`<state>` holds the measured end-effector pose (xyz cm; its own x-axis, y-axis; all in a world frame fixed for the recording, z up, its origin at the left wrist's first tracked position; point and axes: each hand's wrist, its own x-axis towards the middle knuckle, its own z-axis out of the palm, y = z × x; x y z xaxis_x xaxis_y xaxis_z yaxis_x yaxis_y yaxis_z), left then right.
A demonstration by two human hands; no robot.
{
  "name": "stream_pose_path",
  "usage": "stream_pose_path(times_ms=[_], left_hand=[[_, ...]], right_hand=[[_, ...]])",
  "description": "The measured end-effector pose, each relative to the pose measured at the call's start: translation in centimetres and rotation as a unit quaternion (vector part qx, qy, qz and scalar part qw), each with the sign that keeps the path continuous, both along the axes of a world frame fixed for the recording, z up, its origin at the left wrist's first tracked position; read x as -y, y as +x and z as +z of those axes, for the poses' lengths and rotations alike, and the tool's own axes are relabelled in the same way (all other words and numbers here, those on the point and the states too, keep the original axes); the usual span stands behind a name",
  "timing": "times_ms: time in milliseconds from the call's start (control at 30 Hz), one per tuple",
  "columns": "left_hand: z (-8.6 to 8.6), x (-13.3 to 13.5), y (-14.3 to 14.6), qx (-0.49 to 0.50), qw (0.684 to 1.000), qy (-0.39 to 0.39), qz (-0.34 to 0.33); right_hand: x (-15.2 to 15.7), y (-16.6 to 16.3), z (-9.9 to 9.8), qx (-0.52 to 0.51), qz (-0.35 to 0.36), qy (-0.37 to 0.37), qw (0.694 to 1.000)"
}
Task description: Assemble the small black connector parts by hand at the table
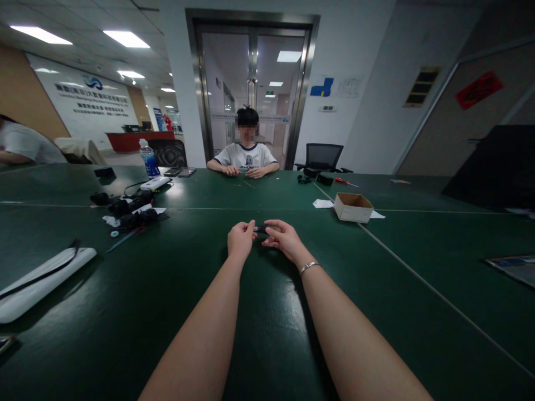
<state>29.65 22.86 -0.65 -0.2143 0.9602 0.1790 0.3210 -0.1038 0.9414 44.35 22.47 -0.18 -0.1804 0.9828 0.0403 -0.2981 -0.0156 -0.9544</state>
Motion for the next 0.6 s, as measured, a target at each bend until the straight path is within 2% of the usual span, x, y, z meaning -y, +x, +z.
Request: stream_pose_path(times_ms=[300, 600], left_hand=[[-0.5, -0.7, 0.3, 0.008, 1.0, 0.013, -0.01], [-1.2, -1.3, 0.2, 0.017, 0.998, 0.038, -0.041]], right_hand=[[-0.5, -0.2, 0.0, 0.01, -0.031, -0.026, 0.999], [-0.5, -0.5, -0.1, 0.036, -0.031, -0.011, 0.999]])
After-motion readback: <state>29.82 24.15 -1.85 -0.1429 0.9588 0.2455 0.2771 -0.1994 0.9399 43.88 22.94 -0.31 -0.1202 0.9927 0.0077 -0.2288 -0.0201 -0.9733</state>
